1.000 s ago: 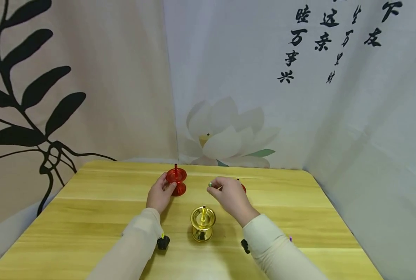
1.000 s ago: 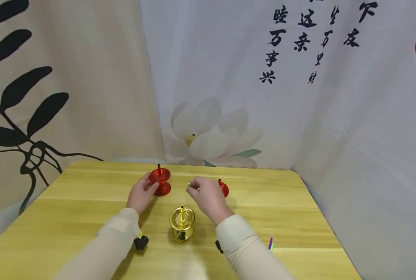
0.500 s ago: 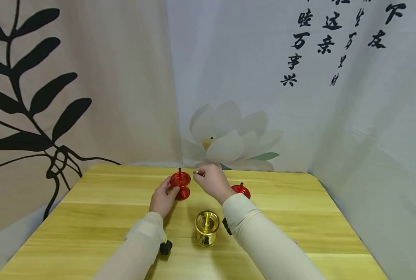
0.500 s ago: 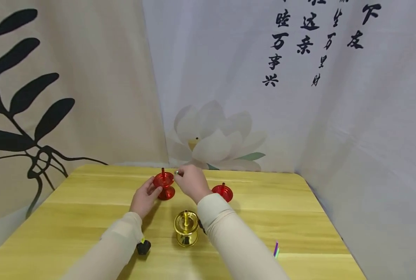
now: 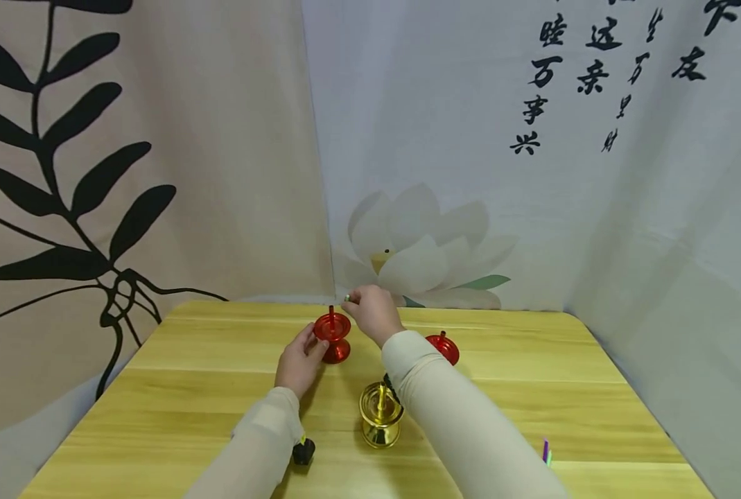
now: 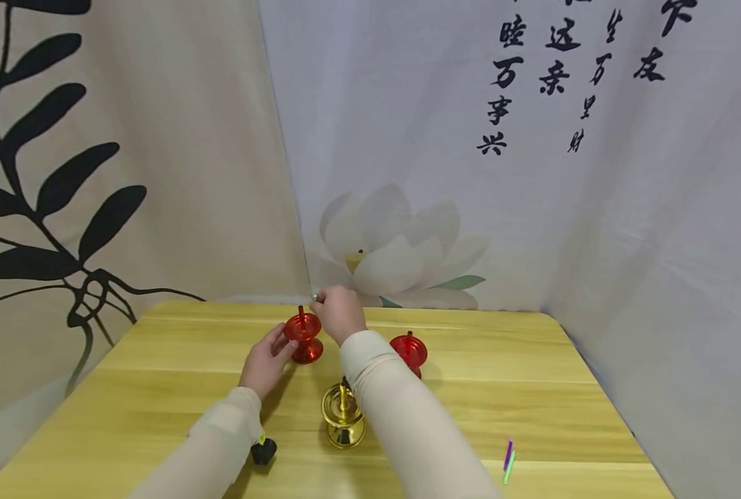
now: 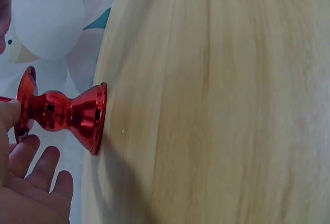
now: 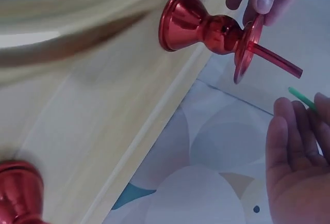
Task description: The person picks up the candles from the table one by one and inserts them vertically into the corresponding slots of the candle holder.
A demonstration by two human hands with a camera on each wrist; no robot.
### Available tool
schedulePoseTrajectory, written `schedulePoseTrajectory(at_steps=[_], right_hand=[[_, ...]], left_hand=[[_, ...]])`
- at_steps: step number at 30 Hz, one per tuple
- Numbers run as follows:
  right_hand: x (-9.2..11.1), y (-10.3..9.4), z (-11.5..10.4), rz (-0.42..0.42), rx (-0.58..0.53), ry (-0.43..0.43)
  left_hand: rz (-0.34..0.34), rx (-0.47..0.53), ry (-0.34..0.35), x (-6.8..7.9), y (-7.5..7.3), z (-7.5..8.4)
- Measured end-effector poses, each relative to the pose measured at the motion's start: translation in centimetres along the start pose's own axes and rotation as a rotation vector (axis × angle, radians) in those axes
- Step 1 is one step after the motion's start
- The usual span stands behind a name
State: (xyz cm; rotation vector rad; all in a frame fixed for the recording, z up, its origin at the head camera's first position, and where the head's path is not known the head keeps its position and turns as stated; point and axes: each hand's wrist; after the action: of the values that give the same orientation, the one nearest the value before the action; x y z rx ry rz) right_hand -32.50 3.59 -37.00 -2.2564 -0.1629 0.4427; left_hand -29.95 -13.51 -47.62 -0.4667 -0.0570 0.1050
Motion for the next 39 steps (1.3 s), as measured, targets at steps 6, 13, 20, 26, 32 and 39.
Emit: schedulePoseTrajectory(at_steps=[6,13,20,26,32,39], right_hand=[[-0.9,0.4,-0.4,0.023,-0.019,0.022],[-1.9,1.3,-1.2,0.007,-0.016,0.006],[-2.3,1.5,-1.2,-0.011,-0.008,0.011],[-2.2,1.1,-1.3,-0.016,0.02,0.018],[-2.0,1.2,-1.5,-0.046,0.087,-0.008],[-1.7,1.4,-1.2,-0.102,0.097,0.019]], left_hand=[[-0.01,-0.001,-0.002,-0.3,0.0,-0.4],[-0.003,-0.028,-0.016,0.0,-0.6,-0.5],[-0.021,-0.023,-0.024,0.0,-0.6,-0.3],[-0.025,-0.029,-0.028,0.0,-0.4,0.0],[-0.022,-0.012,-0.035,0.1,-0.3,0.1],[-0.021,0.007,-0.033,0.2,-0.1,0.1]])
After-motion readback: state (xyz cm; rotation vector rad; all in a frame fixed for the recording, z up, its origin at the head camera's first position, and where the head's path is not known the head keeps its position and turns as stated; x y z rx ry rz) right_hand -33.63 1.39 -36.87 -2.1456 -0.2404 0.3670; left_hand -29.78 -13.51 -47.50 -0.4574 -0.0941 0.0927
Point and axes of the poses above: each hand's wrist, its own x-axis away from the middle knuckle, its own y-axis out of the palm, z = x × y, and after that the axes turned 8 degrees about -y, right-handed
